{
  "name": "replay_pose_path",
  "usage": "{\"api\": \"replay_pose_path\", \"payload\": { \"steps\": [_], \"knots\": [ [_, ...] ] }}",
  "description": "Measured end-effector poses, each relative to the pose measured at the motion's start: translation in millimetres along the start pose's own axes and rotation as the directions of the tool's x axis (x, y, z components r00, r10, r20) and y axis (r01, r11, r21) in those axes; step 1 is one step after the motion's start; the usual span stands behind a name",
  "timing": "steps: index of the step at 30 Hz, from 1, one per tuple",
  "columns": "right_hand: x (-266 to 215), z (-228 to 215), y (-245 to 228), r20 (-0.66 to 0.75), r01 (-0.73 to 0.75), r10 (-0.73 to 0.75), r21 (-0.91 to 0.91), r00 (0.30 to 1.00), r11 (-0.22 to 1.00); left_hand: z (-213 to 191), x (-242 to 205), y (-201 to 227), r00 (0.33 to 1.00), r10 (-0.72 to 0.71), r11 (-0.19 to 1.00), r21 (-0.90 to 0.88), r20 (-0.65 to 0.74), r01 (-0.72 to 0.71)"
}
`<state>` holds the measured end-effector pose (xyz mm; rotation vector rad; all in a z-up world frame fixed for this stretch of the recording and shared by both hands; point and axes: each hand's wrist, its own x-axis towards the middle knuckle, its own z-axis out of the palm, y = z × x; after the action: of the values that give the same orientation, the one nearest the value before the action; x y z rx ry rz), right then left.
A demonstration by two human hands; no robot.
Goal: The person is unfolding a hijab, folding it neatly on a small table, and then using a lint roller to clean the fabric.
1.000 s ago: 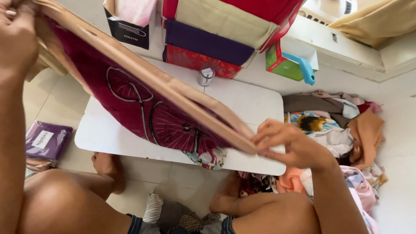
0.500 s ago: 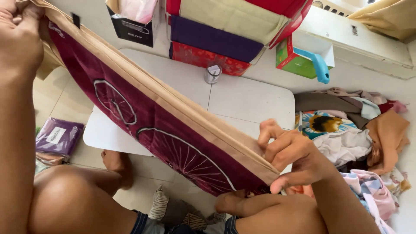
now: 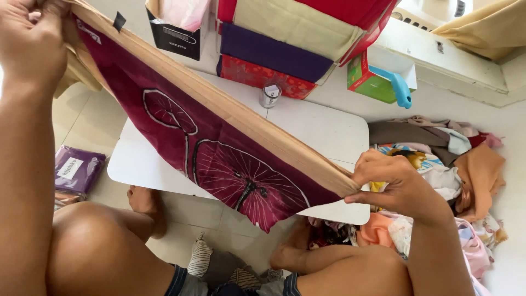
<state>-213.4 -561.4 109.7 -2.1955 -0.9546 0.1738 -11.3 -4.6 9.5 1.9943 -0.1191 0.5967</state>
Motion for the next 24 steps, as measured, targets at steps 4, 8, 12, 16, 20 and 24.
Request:
{"api": "replay_pose_path", "payload": {
  "steps": [4, 8, 12, 16, 20, 24],
  "knots": [
    [-2, 2, -1, -0.164, 0.041, -0.058, -0.107, 0.985, 0.993, -3, 0, -7, 0.999, -0.028, 0.999, -0.036, -0.015, 0.027],
    [4, 3, -16, -0.190, 0.187, -0.225, -0.199, 0.956, 0.962, -10, 0, -19, 1.000, -0.002, 0.998, -0.067, -0.012, 0.001],
    [15, 14, -42, -0.107, 0.353, -0.353, -0.016, 0.930, 0.935, -7, 1, -19, 0.985, 0.150, 0.986, 0.090, -0.084, -0.143],
    [30, 33, -82, -0.080, 0.447, -0.440, 0.134, 0.894, 0.884, 6, -2, -13, 0.989, 0.145, 0.981, 0.132, -0.024, -0.141],
    [37, 33, -87, 0.069, 0.441, -0.500, 0.379, 0.863, 0.814, 19, -10, -8, 0.996, 0.066, 0.986, 0.147, 0.062, -0.074],
    [16, 15, -52, -0.019, 0.354, -0.358, 0.220, 0.933, 0.909, 15, -3, -15, 0.999, -0.054, 0.999, 0.009, 0.001, 0.054]
  ]
}}
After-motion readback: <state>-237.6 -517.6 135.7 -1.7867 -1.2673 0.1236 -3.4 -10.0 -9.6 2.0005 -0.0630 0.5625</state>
